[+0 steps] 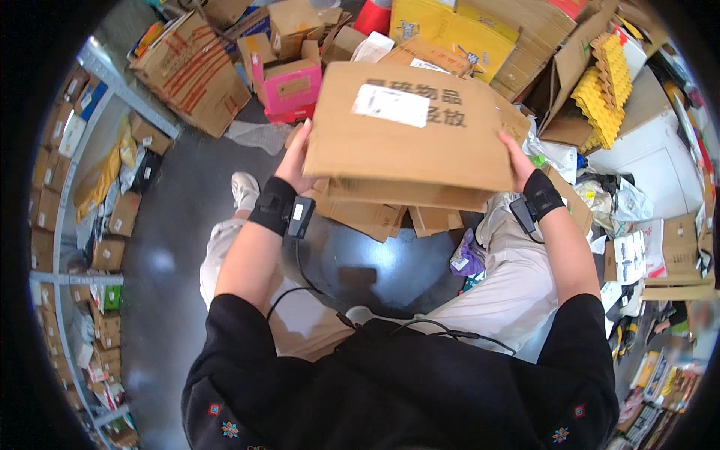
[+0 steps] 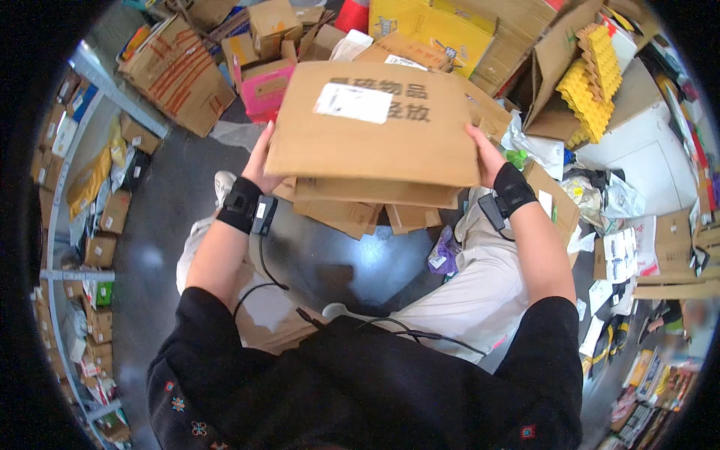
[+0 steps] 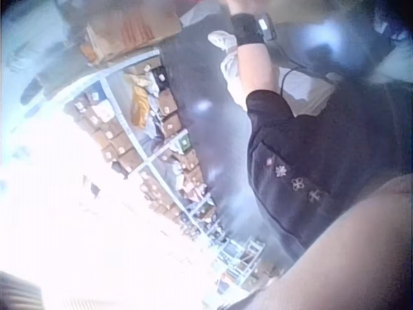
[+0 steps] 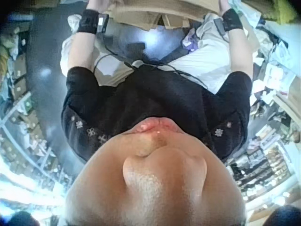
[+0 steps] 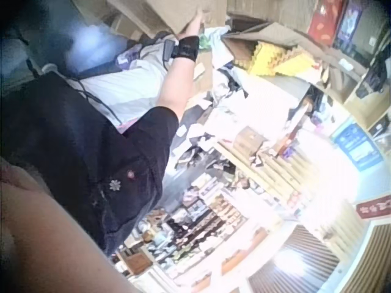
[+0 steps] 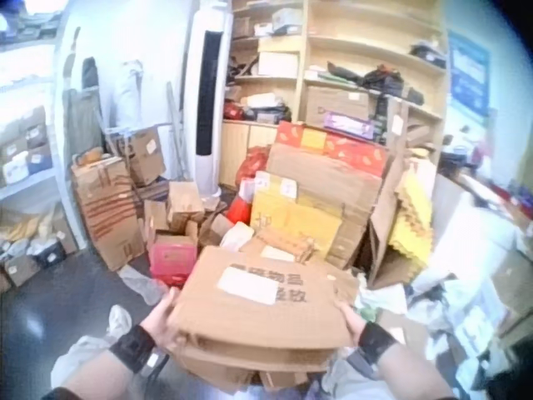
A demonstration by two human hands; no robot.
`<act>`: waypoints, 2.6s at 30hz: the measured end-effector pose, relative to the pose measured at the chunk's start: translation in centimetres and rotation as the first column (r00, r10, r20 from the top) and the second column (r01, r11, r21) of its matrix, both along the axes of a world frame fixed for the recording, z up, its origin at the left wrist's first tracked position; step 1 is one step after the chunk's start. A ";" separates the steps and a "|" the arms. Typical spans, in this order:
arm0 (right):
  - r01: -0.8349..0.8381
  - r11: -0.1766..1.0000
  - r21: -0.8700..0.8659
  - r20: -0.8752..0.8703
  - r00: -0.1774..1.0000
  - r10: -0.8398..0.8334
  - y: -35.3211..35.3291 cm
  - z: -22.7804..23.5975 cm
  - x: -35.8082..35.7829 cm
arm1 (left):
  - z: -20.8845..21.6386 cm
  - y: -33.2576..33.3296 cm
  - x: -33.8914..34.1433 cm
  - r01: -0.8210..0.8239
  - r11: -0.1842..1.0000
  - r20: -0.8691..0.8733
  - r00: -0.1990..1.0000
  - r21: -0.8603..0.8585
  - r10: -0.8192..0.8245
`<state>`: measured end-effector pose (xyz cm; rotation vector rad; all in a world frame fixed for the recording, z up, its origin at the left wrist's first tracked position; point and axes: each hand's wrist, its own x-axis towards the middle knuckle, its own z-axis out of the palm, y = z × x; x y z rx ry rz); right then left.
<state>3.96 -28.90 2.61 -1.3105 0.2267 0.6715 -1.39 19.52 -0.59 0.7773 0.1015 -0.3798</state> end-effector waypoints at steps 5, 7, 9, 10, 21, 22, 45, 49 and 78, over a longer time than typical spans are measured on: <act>0.052 0.999 -0.013 -0.148 0.988 -0.054 -3.1 -1.7 0.2 | 0.9 -0.6 1.1 0.098 0.948 0.168 0.973 0.304 -0.155; 0.059 0.997 0.040 -0.144 0.988 -0.053 -2.3 -0.9 -0.3 | 1.3 0.5 0.8 0.042 0.841 0.339 0.903 0.540 -0.263; 0.092 0.994 0.066 -0.139 0.987 -0.083 -1.7 0.1 -0.4 | 1.7 0.2 0.5 -0.044 0.783 0.432 0.852 0.621 -0.295; 0.091 0.994 0.055 -0.120 0.989 -0.084 -1.6 0.4 -0.5 | 2.4 -0.7 0.3 -0.082 0.750 0.471 0.821 0.657 -0.323; 0.139 0.990 0.021 -0.139 0.981 -0.135 -0.5 2.1 -1.1 | 2.2 -1.7 -0.8 -0.269 0.699 0.447 0.891 0.663 -0.082; 0.146 0.987 0.060 -0.119 0.983 -0.138 -0.8 1.8 -0.8 | 0.7 -0.6 -0.3 -0.223 0.775 0.455 0.886 0.591 -0.091; 0.096 0.990 -0.107 -0.011 0.995 -0.098 0.2 3.1 -1.7 | -1.6 -1.2 -1.0 -0.204 0.942 0.069 0.979 0.265 0.192; 0.049 0.998 -0.040 0.124 0.991 -0.043 0.1 2.4 -1.1 | -1.0 -0.6 -0.5 -0.261 0.911 0.099 0.965 0.320 0.242; 0.436 0.500 -0.748 0.664 0.513 0.545 3.4 2.2 -1.6 | 0.3 1.1 -0.5 -0.401 0.915 0.008 0.916 0.046 0.401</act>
